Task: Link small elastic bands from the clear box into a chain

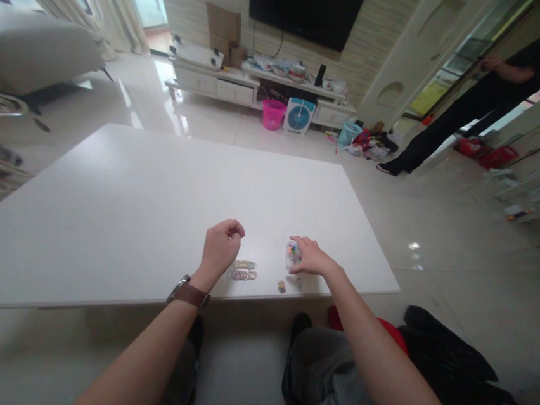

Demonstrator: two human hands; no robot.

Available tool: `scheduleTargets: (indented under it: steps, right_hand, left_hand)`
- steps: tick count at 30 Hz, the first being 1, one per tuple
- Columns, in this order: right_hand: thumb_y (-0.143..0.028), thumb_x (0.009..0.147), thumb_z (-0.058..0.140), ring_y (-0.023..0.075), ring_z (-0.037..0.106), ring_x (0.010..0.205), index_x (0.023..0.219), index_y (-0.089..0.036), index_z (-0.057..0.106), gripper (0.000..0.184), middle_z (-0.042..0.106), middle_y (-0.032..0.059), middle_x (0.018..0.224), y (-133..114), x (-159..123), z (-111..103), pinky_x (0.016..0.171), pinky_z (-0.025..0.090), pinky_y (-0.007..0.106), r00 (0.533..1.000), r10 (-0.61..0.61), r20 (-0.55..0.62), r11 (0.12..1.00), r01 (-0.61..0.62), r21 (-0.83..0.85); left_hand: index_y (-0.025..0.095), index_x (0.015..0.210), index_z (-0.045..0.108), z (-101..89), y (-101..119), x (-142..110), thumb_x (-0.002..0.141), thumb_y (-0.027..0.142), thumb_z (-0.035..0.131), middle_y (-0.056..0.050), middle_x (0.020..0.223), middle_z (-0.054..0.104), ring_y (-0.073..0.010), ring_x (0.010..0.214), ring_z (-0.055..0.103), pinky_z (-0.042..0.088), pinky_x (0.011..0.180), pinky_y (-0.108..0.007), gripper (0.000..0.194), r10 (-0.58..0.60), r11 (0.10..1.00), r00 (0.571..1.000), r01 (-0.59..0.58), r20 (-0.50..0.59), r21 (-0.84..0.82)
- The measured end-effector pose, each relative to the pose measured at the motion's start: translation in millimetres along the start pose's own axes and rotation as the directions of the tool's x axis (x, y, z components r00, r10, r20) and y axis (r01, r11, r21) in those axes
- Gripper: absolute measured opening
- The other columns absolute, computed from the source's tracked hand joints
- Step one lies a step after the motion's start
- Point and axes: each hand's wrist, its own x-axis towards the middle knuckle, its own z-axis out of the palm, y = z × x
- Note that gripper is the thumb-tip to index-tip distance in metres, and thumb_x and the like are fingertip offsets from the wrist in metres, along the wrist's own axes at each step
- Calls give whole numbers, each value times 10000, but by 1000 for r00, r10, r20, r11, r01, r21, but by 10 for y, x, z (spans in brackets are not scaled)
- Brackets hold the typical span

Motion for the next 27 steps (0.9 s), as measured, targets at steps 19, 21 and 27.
scheduleTargets:
  steps: [19, 21, 27]
  right_hand:
    - [-162, 673, 778, 315, 460, 1186, 1416, -262, 413, 834, 475, 101, 1347, -128, -7, 10, 855, 446, 350, 983, 85, 162, 959, -36, -282]
    - [-168, 667, 790, 317, 455, 1189, 1412, -261, 410, 841, 468, 100, 1351, -102, -10, 1, 858, 444, 352, 983, 89, 163, 956, -39, -290]
    - [-120, 674, 755, 319, 437, 1224, 1434, -247, 387, 854, 446, 111, 1378, 103, -27, -66, 894, 443, 358, 974, 159, 162, 955, -110, -274]
  left_hand:
    - [186, 653, 655, 18, -47, -1, 689, 114, 457, -10, 655, 676, -161, 666, 604, 456, 684, -283, 214, 4, 999, 1000, -3, 23, -43]
    - [184, 655, 657, 13, -46, 3, 689, 111, 460, -11, 653, 674, -158, 660, 602, 454, 681, -281, 213, 1, 999, 1000, 0, 26, -45]
    - [182, 652, 657, -4, -50, 6, 688, 101, 461, -11, 647, 669, -151, 650, 597, 450, 681, -281, 215, -1, 999, 1000, 2, 31, -47]
